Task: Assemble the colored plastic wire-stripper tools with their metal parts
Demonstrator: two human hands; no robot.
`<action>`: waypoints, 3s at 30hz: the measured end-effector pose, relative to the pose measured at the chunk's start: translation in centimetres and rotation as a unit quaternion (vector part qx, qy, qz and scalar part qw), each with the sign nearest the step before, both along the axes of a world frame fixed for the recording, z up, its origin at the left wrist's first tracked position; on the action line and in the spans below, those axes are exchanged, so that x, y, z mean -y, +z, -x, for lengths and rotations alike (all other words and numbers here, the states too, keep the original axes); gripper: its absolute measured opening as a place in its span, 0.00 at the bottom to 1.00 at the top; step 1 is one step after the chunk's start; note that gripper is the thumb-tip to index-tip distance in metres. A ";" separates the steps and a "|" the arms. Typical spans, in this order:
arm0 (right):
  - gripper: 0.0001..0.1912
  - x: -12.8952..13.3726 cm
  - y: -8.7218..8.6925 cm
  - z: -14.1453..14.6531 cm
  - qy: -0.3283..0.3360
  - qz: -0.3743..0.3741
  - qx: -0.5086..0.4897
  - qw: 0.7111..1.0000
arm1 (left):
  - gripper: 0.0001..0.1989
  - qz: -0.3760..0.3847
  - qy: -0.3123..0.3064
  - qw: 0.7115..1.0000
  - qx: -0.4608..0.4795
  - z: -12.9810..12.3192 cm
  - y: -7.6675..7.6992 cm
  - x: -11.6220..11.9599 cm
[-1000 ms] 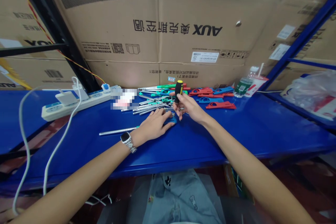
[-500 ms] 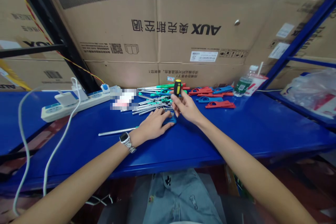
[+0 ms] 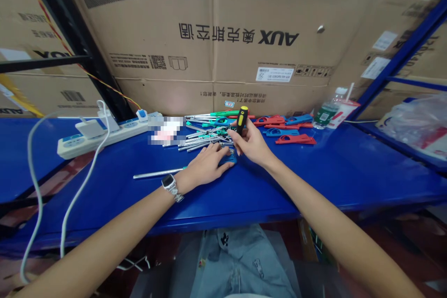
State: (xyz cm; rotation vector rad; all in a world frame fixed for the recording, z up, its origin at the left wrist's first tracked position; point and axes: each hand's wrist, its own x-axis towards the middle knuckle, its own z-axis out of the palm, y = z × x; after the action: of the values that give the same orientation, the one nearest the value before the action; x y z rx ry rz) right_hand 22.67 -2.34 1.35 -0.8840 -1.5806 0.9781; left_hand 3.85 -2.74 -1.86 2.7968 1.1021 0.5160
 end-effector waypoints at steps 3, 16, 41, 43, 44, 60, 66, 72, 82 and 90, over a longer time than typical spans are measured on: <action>0.24 0.7 0.6 -0.6 0.061 0.030 -0.006 0.998 | 0.20 0.005 -0.006 1.000 0.015 0.0 0.0 0.0; 0.21 0.2 0.3 -0.1 0.013 0.002 -0.010 1.000 | 0.18 0.021 0.007 1.000 0.002 -0.1 0.3 0.2; 0.26 -0.3 -0.1 0.2 -0.017 -0.010 -0.032 0.999 | 0.19 0.020 -0.002 1.000 0.018 0.1 0.1 0.0; 0.27 -0.4 -0.4 0.4 -0.041 -0.008 -0.031 0.999 | 0.19 0.017 -0.002 1.000 0.015 0.1 0.1 0.0; 0.27 -0.4 -0.5 0.4 -0.044 -0.008 -0.028 0.999 | 0.19 0.016 -0.002 1.000 0.015 0.1 0.1 0.1; 0.23 -0.3 0.0 0.6 -0.023 0.001 -0.021 1.000 | 0.19 0.020 0.004 1.000 0.011 0.0 0.1 0.1; 0.19 0.5 0.3 -0.5 0.056 -0.001 -0.007 0.998 | 0.19 0.022 0.007 1.000 0.009 0.0 0.2 0.2; 0.23 -0.1 0.5 -0.6 0.016 0.015 0.003 1.000 | 0.18 0.035 0.003 0.999 0.019 -0.1 0.2 0.3; 0.21 -0.3 -0.1 -1.1 0.075 0.006 -0.009 0.997 | 0.19 0.022 0.006 1.000 0.010 0.0 0.2 0.2; 0.23 -0.6 -0.1 -0.2 -0.011 0.008 -0.017 1.000 | 0.18 0.016 0.000 1.000 0.024 0.0 0.0 0.2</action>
State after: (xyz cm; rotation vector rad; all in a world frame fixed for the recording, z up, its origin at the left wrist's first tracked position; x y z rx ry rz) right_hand 22.85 -1.77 1.24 -0.8895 -1.5326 0.9877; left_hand 3.84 -2.97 -1.91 2.7420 1.0899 0.5585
